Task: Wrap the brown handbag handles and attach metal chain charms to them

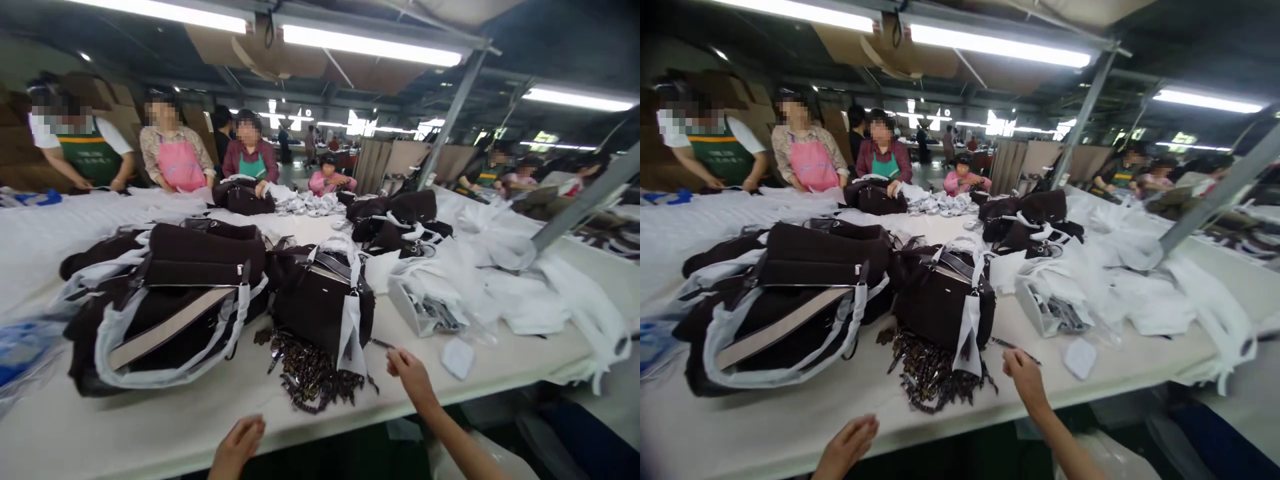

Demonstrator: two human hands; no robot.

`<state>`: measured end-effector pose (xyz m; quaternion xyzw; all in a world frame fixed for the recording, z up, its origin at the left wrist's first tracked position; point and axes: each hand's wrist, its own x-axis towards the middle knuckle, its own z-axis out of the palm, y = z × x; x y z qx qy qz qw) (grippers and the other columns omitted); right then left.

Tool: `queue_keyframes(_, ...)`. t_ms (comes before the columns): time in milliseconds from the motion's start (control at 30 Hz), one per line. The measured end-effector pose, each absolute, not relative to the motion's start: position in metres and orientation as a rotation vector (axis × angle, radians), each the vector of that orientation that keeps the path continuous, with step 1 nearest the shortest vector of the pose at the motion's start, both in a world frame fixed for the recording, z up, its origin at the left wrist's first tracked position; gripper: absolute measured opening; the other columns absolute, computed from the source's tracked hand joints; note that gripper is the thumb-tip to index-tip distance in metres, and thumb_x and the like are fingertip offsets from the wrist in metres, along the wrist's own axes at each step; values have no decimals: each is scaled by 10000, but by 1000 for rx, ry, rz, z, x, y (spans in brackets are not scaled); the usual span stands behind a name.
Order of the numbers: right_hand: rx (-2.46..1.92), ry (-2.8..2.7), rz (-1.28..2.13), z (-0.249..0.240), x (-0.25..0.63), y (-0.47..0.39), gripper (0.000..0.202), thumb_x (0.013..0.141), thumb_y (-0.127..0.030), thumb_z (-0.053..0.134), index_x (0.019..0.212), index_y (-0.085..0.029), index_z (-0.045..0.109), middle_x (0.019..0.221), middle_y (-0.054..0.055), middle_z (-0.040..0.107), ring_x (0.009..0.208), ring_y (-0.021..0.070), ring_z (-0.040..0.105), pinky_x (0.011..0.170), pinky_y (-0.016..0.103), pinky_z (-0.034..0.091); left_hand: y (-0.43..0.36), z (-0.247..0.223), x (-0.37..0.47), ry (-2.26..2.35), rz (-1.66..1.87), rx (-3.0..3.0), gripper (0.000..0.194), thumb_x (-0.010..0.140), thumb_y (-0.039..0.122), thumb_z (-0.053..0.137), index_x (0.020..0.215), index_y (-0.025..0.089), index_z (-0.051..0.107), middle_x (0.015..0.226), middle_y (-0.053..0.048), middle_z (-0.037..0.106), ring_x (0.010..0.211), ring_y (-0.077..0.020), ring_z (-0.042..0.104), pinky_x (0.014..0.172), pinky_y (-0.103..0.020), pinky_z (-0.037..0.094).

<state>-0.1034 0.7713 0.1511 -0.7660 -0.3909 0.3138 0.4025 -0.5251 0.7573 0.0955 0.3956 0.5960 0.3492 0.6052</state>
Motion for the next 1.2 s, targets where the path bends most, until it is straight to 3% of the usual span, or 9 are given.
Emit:
queue_keyframes(100, -1774, -898, 996, 178, -100, 808, 426, 746, -578, 586, 799, -160, 654, 710, 52, 676, 690, 189, 630, 679, 321, 516, 809, 114, -440, 1256, 731, 956, 537, 652, 653, 687, 943, 202, 708, 969, -102, 758, 995, -307, 695, 875, -418, 541)
queue_keyframes(267, -1715, -835, 1140, 168, -124, 836, 569, 736, -593, 626, 1078, -138, 649, 939, 102, 729, 816, 208, 681, 736, 343, 555, 882, 140, -354, 1103, 679, 1017, 561, 753, 596, 639, 1112, 166, 641, 1159, -134, 675, 1081, -268, 635, 893, -366, 490)
queue_keyframes(367, -1675, -798, 1210, 160, -140, 841, 603, 749, -604, 639, 1153, -158, 614, 993, 95, 719, 865, 214, 685, 727, 338, 567, 902, 132, -328, 999, 617, 995, 522, 772, 561, 652, 1089, 147, 651, 1049, -106, 685, 955, -225, 628, 806, -318, 471)
queue_keyframes(500, -1561, -658, 1297, 160, -153, 843, 539, 812, -649, 555, 1046, -175, 664, 956, 81, 710, 780, 161, 670, 676, 288, 549, 904, 116, -310, 888, 587, 922, 465, 753, 543, 690, 971, 133, 663, 805, -24, 646, 712, -136, 536, 649, -242, 397)
queue_keyframes(733, -1668, -610, 1287, 167, -163, 847, 412, 710, -539, 724, 854, -156, 675, 735, 16, 670, 613, 110, 613, 568, 226, 492, 912, 119, -312, 721, 535, 751, 478, 722, 581, 710, 880, 148, 583, 710, 13, 563, 615, -113, 490, 586, -238, 407)
queue_keyframes(867, -1771, -720, 1216, 170, -155, 842, 356, 714, -475, 732, 843, -146, 688, 696, 16, 671, 617, 119, 617, 571, 232, 492, 914, 121, -310, 749, 569, 773, 464, 691, 530, 752, 874, 162, 537, 724, 29, 547, 616, -102, 481, 586, -224, 404)
queue_keyframes(1033, -1642, -490, 1285, 170, -140, 844, 499, 682, -539, 758, 985, -148, 693, 809, 42, 694, 654, 110, 624, 603, 232, 514, 902, 119, -300, 777, 626, 849, 451, 736, 545, 688, 917, 170, 515, 756, 33, 546, 609, -98, 457, 572, -223, 388)
queue_keyframes(1200, -1526, -684, 1450, 162, -140, 862, 447, 691, -559, 750, 838, -146, 663, 726, 4, 647, 580, 78, 581, 534, 204, 464, 895, 117, -293, 845, 739, 982, 390, 795, 521, 620, 932, 163, 545, 745, 30, 558, 622, -112, 462, 590, -232, 385)
